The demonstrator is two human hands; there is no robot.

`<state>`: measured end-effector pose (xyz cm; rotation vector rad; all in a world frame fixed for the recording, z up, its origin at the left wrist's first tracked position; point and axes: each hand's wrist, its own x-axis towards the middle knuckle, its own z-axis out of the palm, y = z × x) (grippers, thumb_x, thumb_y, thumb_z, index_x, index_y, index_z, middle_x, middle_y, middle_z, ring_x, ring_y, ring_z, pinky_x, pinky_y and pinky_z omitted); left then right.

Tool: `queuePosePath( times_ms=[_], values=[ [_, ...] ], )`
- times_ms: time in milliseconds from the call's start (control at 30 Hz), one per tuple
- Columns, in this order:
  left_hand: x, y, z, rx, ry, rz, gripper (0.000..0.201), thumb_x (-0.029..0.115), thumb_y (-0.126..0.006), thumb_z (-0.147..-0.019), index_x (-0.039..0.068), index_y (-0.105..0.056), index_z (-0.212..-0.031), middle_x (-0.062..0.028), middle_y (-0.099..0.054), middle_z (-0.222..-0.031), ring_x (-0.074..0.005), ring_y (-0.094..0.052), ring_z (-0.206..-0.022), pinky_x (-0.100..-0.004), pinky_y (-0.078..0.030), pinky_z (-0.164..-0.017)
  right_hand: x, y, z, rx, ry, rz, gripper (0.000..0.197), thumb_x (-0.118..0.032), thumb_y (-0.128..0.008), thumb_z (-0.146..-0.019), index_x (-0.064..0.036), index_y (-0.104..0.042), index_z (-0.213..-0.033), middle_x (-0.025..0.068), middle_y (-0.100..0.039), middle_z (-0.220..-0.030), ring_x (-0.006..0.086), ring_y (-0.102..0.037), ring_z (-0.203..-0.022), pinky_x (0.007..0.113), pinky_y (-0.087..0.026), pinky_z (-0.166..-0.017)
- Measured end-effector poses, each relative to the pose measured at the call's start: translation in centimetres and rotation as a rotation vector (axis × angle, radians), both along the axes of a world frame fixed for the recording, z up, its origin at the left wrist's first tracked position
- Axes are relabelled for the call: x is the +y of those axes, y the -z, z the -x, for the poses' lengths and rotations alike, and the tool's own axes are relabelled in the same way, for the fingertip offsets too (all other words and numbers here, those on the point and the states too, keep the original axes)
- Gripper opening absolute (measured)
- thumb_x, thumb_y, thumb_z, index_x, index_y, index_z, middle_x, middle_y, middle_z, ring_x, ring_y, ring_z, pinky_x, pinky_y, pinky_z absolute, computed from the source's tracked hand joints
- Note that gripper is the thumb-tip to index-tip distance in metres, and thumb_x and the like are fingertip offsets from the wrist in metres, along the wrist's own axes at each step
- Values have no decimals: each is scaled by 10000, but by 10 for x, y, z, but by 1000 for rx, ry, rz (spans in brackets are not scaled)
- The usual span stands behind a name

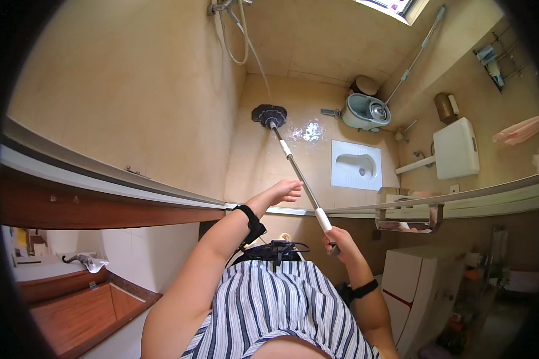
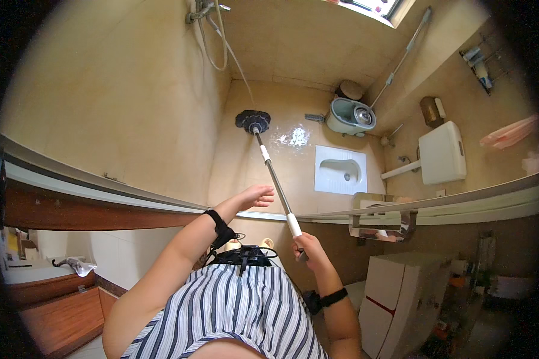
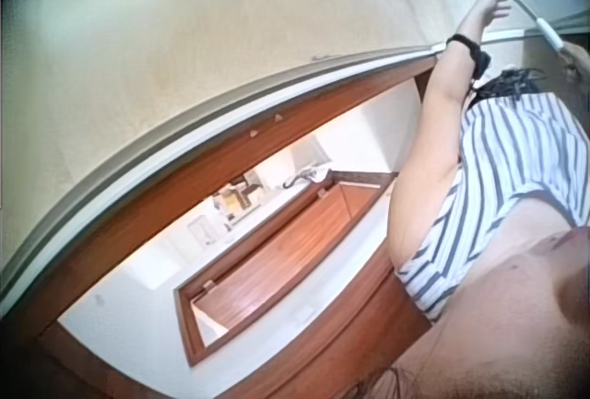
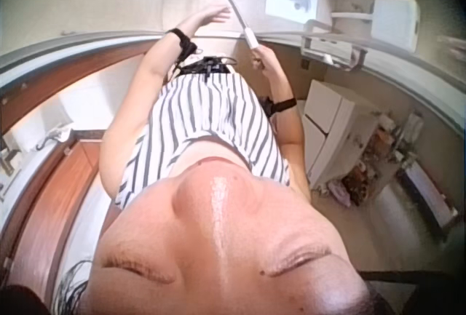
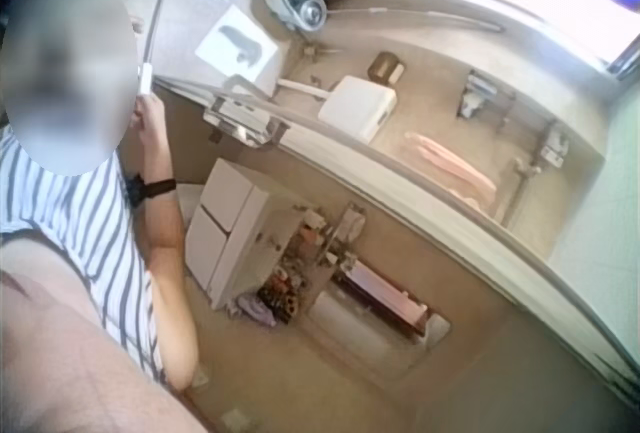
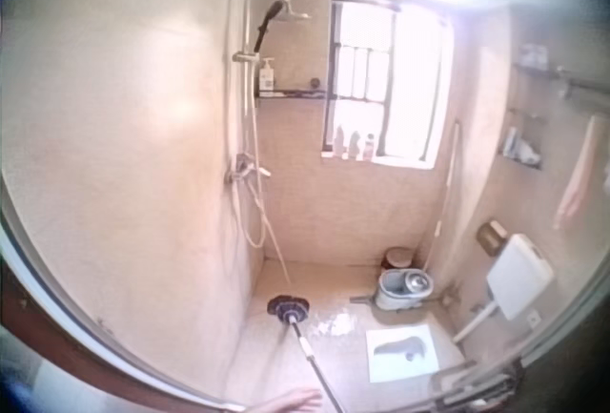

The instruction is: Mopping the bathroom floor and adjacent hallway using a spin mop

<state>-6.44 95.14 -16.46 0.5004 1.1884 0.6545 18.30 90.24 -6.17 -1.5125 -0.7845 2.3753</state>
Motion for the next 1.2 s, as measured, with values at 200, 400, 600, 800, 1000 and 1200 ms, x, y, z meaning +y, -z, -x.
queuePosePath(
  times_ms=[200, 400, 600, 800, 1000, 1200],
  values=[
    [63, 60, -29, 13, -23, 105, 370, 266, -541, -784, 46, -482, -1075, -106, -418, -1142, -212, -489, -921, -314, -448, -741, 35, 0, -14, 113, 40, 86, 232, -126, -478, -797, -31, -447, -1006, 33, -491, -690, 84, -445, -469, 247, -437, -435],
    [123, 83, -38, -23, 53, 188, 203, 217, -507, -815, 43, -524, -918, -67, -559, -850, -165, -558, -735, -274, -472, -607, 75, 13, -20, -109, -29, -50, 353, -124, -492, -781, -37, -415, -1114, 13, -457, -588, 81, -426, -374, 213, -363, -313],
    [218, 151, -2, -115, 124, 391, 274, 256, -424, -852, 9, -509, -932, -140, -585, -828, -209, -570, -758, -315, -481, -650, 132, 1, 10, -527, -311, -441, 511, -146, -504, -786, -38, -307, -1245, 50, -469, -558, 115, -468, -385, 272, -410, -375],
    [329, 228, 29, -282, -166, 668, 389, 320, -384, -856, -42, -386, -999, -171, -538, -835, -326, -542, -790, -440, -480, -693, 200, 42, 61, -977, -629, -982, 470, -131, -522, -730, -59, -404, -1179, 135, -531, -662, 298, -512, -473, 384, -413, -414],
    [368, 256, 31, -151, -458, 671, 210, 297, -468, -766, 113, -367, -752, -12, -327, -555, -132, -366, -459, -260, -331, -391, 209, 115, 92, -1358, -775, -1234, 373, -130, -512, -736, -88, -504, -1106, 32, -438, -568, 178, -461, -411, 311, -387, -366],
    [371, 221, 66, -771, -512, 718, 306, 237, -474, -763, 151, -299, -527, 45, -242, -409, -85, -280, -339, -232, -293, -366, 193, 112, 114, -1663, -694, -1388, 327, -127, -532, -710, -98, -560, -1035, 16, -483, -623, 201, -446, -435, 330, -389, -417]
  ],
)
